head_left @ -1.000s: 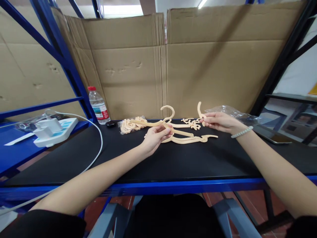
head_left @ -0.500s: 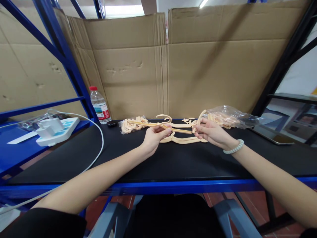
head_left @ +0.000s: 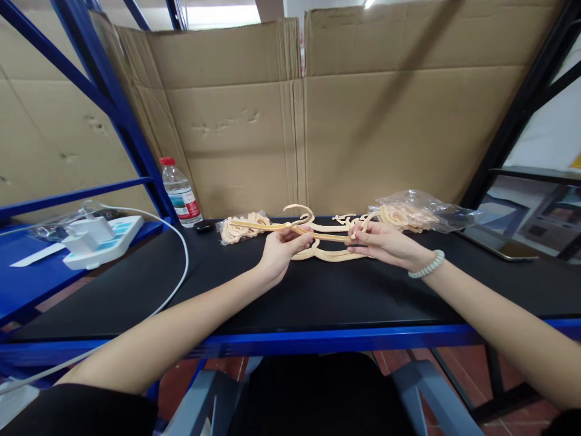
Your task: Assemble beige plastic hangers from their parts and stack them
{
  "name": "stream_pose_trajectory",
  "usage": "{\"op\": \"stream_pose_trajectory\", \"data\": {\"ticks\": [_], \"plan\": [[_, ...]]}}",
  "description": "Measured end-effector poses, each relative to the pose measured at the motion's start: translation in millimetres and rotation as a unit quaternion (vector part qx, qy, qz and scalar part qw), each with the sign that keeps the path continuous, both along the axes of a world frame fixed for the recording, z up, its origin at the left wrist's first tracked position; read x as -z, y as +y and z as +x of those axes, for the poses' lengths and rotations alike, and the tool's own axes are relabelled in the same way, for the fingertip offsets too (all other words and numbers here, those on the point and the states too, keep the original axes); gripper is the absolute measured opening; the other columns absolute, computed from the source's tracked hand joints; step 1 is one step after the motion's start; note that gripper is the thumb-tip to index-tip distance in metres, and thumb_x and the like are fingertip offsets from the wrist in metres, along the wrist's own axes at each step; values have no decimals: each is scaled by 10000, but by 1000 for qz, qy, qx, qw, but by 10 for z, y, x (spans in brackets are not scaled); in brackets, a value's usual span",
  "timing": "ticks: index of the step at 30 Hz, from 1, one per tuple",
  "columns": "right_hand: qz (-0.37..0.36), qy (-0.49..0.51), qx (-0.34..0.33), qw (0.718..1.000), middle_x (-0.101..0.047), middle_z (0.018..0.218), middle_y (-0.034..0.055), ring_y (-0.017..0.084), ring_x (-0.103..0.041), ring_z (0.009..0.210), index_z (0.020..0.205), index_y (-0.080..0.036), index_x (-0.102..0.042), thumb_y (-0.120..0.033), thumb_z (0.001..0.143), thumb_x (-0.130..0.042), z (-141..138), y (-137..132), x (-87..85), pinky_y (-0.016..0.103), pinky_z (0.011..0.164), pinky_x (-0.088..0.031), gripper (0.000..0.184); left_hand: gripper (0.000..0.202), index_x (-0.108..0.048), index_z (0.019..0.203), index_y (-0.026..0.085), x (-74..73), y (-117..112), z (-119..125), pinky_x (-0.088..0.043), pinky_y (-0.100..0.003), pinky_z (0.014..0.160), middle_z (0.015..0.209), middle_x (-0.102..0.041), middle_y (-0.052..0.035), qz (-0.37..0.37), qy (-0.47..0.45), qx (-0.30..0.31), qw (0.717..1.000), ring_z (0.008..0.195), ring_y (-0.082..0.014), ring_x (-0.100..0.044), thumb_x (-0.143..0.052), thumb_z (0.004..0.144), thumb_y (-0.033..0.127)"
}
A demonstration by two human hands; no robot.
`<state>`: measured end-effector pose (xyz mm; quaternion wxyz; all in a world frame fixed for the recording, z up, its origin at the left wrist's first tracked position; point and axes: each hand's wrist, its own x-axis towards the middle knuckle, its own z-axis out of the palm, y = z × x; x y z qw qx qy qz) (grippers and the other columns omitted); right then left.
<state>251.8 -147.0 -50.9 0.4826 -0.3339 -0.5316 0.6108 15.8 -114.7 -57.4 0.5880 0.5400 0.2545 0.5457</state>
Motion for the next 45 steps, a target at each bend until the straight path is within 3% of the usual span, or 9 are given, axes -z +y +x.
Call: {"op": "stream_pose_trajectory", "data": {"ticks": [3, 13, 26, 34, 40, 45], "plan": [[-23, 2, -25, 999, -639, 982, 70, 196, -646, 962, 871, -147, -584, -251, 783, -694, 14, -4, -13, 329, 892, -504, 175, 262, -705, 817, 141, -2, -12, -3, -483, -222, 690, 862, -692, -37, 4, 24, -5, 1000, 755, -117, -620, -805, 589, 221], [-72, -1, -40, 997, -661, 1034, 155, 261, -636, 1038, 802, -145, -516, -196, 798, -662, 17, -6, -7, 312, 907, -518, 154, 284, -711, 806, 123, 24, -28, 5, -505, -258, 709, 903, -703, -82, 28, 63, -13, 998, 836, -175, -646, -812, 582, 265], [-20, -17, 16, 1000, -626, 766, 15, 236, -690, 891, 712, -161, -492, -161, 699, -747, -48, -54, -16, 300, 830, -569, 255, 265, -707, 807, 126, 1, -65, 17, -488, -303, 807, 843, -700, -65, 43, 47, -7, 998, 839, -181, -645, -806, 590, 242], [12, 0, 39, 999, -625, 788, 10, 221, -695, 865, 760, -176, -492, -167, 706, -741, -67, -55, 21, 397, 928, -531, 255, 289, -711, 821, 127, 13, -36, 18, -490, -301, 791, 822, -700, -61, 48, 43, -14, 998, 798, -170, -644, -812, 590, 268], [26, -2, 53, 998, -620, 737, -8, 226, -702, 806, 740, -186, -470, -174, 671, -762, -87, -33, 63, 456, 897, -545, 300, 270, -697, 801, 126, 17, -49, 11, -492, -303, 802, 819, -700, -63, 52, 60, -15, 997, 838, -189, -652, -803, 599, 270], [38, -20, 82, 996, -608, 704, -11, 226, -708, 746, 759, -190, -457, -198, 673, -761, -116, -49, 52, 421, 833, -577, 315, 281, -682, 803, 116, 28, -53, 26, -504, -312, 798, 782, -691, -55, 35, 50, -8, 998, 796, -179, -658, -806, 598, 261]]}}
